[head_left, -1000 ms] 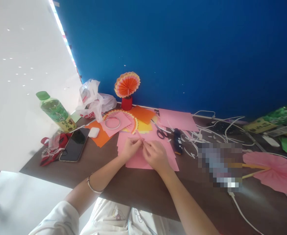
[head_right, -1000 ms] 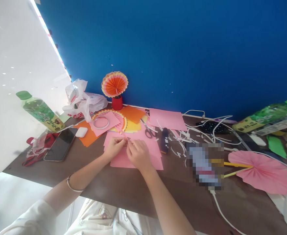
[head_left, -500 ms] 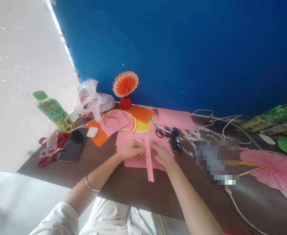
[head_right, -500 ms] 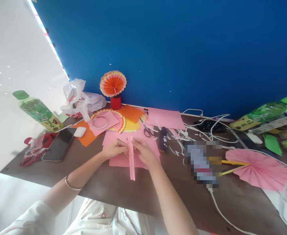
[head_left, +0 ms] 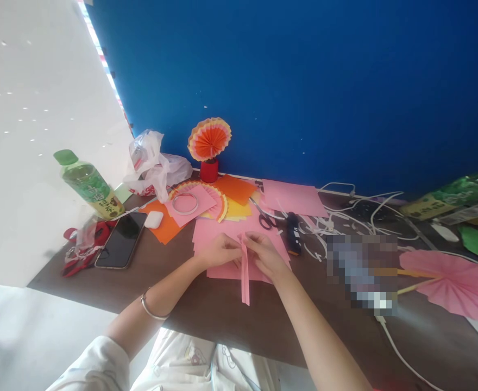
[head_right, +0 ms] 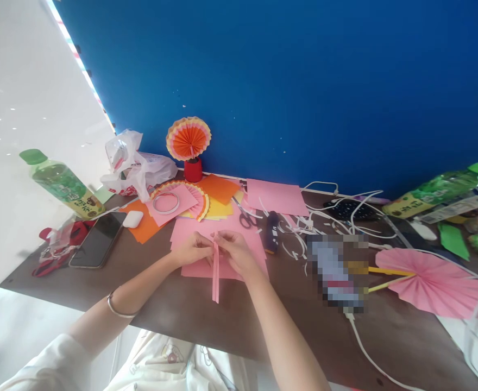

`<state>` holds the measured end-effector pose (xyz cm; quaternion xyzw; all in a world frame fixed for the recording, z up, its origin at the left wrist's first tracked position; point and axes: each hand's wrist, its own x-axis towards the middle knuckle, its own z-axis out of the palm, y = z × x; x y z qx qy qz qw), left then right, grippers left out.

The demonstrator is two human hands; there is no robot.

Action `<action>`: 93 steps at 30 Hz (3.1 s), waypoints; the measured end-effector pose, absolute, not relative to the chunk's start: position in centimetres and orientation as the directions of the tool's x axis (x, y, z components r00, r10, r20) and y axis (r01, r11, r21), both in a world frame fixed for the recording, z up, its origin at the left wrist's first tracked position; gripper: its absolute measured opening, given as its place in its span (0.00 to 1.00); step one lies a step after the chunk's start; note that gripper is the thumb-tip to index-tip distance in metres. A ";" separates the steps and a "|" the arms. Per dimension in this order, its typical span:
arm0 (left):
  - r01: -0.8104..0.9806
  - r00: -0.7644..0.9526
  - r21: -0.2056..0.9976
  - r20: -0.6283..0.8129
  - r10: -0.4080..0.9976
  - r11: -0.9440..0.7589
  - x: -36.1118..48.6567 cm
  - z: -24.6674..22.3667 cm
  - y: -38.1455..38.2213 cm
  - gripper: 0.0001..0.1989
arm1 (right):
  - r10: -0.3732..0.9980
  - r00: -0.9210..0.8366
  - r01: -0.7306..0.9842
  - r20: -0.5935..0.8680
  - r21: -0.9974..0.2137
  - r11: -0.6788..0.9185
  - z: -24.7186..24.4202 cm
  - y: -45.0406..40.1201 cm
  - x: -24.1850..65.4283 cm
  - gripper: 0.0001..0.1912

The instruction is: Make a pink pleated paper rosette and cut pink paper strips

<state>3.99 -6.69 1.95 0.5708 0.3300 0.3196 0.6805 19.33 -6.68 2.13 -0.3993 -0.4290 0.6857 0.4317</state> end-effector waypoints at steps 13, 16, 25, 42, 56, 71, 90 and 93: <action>-0.035 0.547 0.994 -0.070 0.834 0.106 4.2 1.8 -6.8 0.09 | 0.968 -0.195 -0.230 -0.159 -0.952 -0.202 1.9 -6.8 18.8 0.12; -0.057 0.565 0.990 -0.074 0.822 0.129 4.1 1.9 -6.8 0.10 | 0.976 -0.165 -0.210 -0.140 -0.962 -0.174 2.0 -6.9 18.6 0.14; 0.139 0.495 0.990 -0.092 0.864 0.026 4.4 2.1 -7.0 0.16 | 0.989 -0.111 -0.201 -0.094 -0.973 -0.115 2.7 -7.3 18.2 0.17; 0.002 0.602 0.992 -0.100 0.792 0.124 4.7 2.1 -7.2 0.13 | 0.993 -0.026 -0.175 -0.118 -0.977 -0.121 2.8 -7.1 18.4 0.15; -0.244 0.113 0.968 -0.026 0.993 0.053 3.7 2.1 -5.3 0.14 | 0.964 -0.226 0.160 -0.137 -0.982 -0.102 3.7 -7.7 18.2 0.19; -0.216 0.059 0.974 -0.058 0.997 0.070 4.0 1.9 -5.3 0.16 | 0.970 -0.209 0.154 -0.125 -0.984 -0.094 3.2 -7.3 18.5 0.19; -0.224 0.054 0.969 -0.090 0.995 0.099 4.2 1.3 -5.2 0.16 | 0.941 -0.285 0.154 -0.183 -0.978 -0.144 3.2 -7.3 19.7 0.20; -0.242 0.057 0.967 -0.072 0.996 0.084 4.0 1.3 -5.2 0.15 | 0.948 -0.260 0.170 -0.181 -0.976 -0.140 3.3 -7.2 19.6 0.21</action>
